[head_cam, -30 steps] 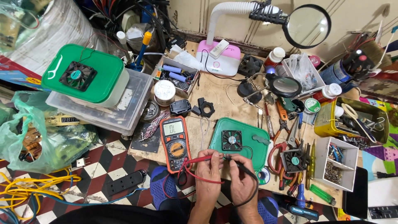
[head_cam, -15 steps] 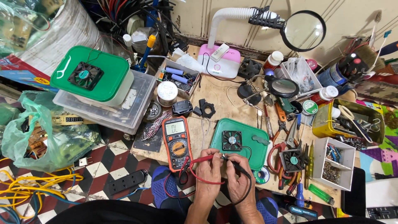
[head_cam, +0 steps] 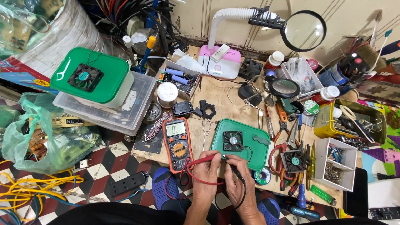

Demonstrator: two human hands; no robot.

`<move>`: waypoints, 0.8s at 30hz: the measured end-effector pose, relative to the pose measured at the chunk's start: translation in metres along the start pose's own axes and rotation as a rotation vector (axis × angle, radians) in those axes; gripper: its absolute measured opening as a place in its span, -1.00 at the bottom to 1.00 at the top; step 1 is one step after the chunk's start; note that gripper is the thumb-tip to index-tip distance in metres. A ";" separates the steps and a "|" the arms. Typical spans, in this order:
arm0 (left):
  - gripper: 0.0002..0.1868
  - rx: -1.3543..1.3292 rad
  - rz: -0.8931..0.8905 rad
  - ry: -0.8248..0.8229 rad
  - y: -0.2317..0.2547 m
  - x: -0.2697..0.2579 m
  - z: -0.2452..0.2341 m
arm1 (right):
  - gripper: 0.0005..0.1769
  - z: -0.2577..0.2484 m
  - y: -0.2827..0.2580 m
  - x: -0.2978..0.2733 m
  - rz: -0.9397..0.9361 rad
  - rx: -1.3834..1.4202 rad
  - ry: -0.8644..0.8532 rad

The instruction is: The person sits on the floor and uses a multimeter to test a small electronic component, likely a fan, by touching the probes to its terminals. The multimeter display is visible, showing readings as the person adjusts the probes.

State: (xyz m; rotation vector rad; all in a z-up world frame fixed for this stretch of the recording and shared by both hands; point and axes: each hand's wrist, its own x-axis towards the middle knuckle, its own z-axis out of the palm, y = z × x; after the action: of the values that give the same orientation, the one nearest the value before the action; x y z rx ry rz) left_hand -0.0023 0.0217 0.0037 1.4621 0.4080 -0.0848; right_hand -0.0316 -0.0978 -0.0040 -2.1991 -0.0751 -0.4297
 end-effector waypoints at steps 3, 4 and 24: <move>-0.70 -0.148 -0.073 -0.015 -0.013 0.004 0.006 | -0.89 0.001 0.002 0.000 -0.034 0.015 0.012; -0.70 -0.148 -0.075 -0.016 -0.009 0.004 0.006 | -0.89 0.000 0.003 0.000 -0.033 0.014 0.011; -0.71 -0.005 0.000 -0.029 0.003 0.000 0.004 | -0.90 0.001 0.002 0.001 0.005 0.018 0.008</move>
State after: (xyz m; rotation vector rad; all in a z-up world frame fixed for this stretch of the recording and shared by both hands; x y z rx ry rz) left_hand 0.0000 0.0180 0.0066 1.4542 0.3846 -0.1044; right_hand -0.0294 -0.0981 -0.0056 -2.1797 -0.0687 -0.4329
